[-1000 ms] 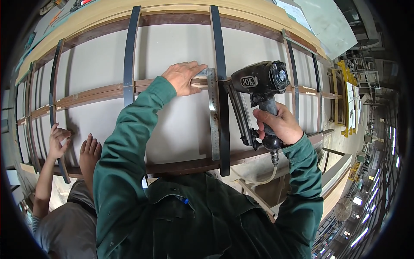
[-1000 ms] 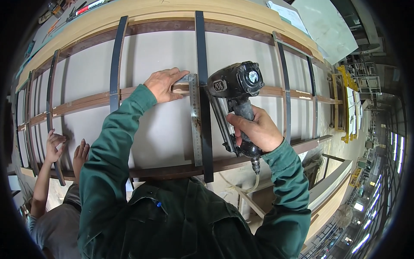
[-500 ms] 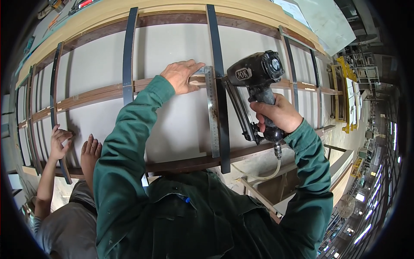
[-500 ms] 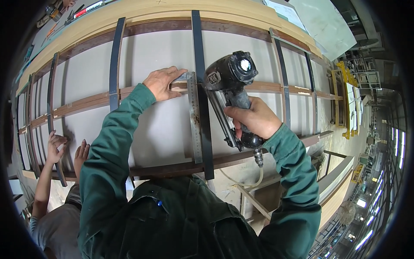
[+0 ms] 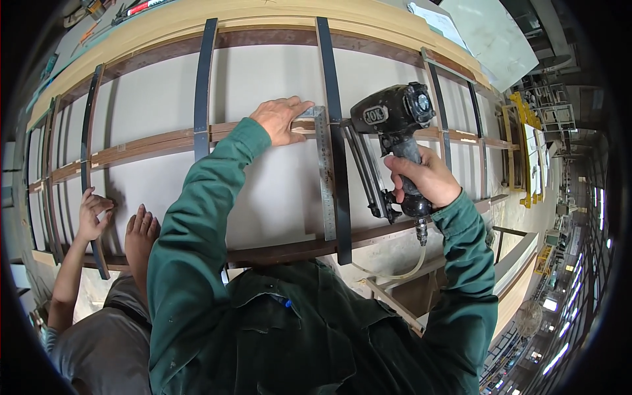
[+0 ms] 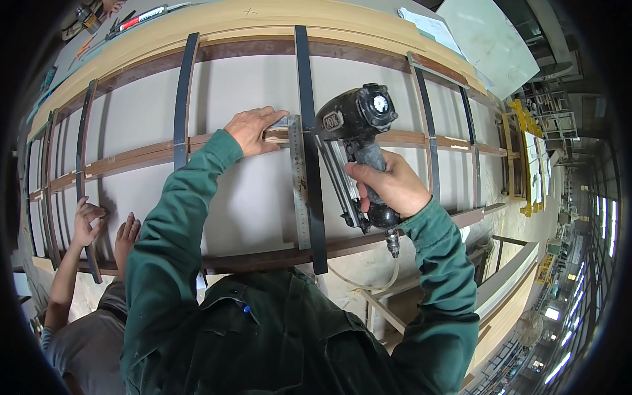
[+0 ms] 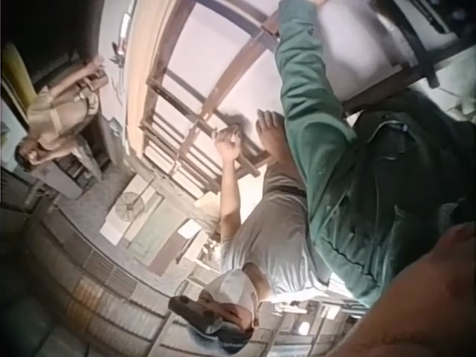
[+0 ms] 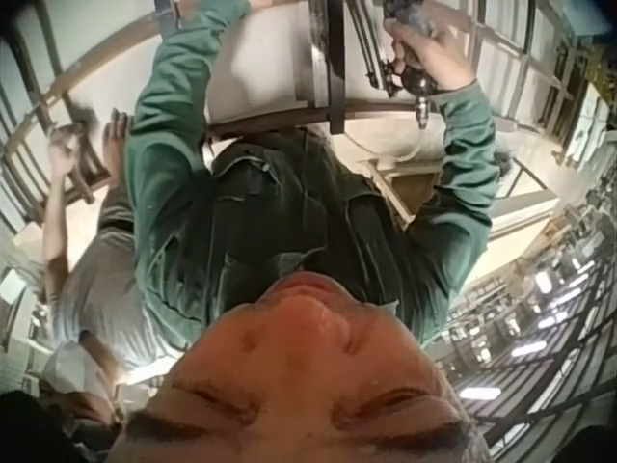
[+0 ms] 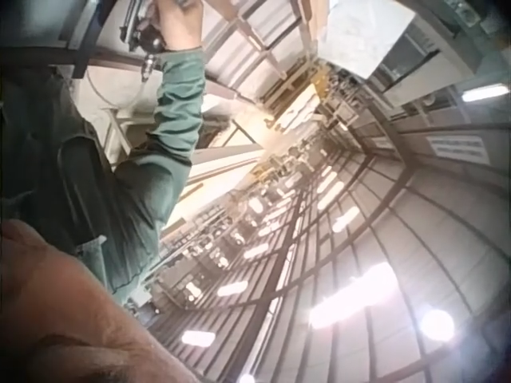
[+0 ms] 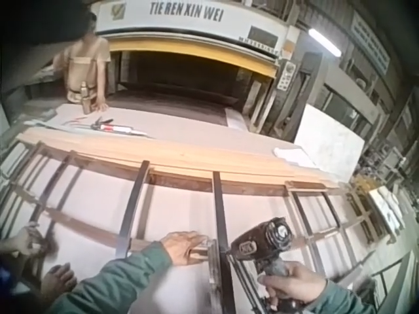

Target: Assembling a wooden frame by measuring and nailing slats using a square and a pneumatic nail gun.

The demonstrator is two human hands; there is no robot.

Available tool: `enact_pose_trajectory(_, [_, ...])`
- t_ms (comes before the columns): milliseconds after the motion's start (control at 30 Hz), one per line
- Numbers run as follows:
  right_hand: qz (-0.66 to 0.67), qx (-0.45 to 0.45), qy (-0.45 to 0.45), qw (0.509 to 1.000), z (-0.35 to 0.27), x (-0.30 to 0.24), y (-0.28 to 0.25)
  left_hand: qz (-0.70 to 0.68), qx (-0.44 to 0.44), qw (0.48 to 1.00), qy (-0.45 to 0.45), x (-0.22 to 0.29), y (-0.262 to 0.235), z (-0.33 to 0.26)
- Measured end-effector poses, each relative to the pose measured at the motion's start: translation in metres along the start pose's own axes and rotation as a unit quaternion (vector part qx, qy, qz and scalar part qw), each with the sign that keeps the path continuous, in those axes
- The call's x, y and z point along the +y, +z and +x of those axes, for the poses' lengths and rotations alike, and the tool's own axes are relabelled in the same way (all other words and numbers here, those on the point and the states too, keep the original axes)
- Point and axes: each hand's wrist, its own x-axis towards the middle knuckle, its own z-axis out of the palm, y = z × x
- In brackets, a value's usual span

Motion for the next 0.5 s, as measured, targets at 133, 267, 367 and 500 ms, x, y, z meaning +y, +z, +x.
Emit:
enact_pose_trajectory(133, [-0.022,-0.018,0.001,1.000,0.006,0.003,0.001,0.010,-0.003,1.000,-0.002,0.004,-0.004,0.002])
enact_pose_trajectory(267, [-0.037,-0.017,0.012,0.999,0.009,-0.002,0.007,0.002,0.000,1.000,-0.003,0.003,-0.003,0.000])
enact_pose_trajectory(367, [-0.050,-0.013,0.015,0.999,0.010,-0.005,0.009,0.001,-0.001,1.000,-0.007,0.002,-0.002,0.001])
enact_pose_trajectory(500, [-0.055,-0.023,0.026,0.998,0.011,-0.008,0.008,-0.006,-0.006,1.000,-0.003,0.002,-0.003,0.000])
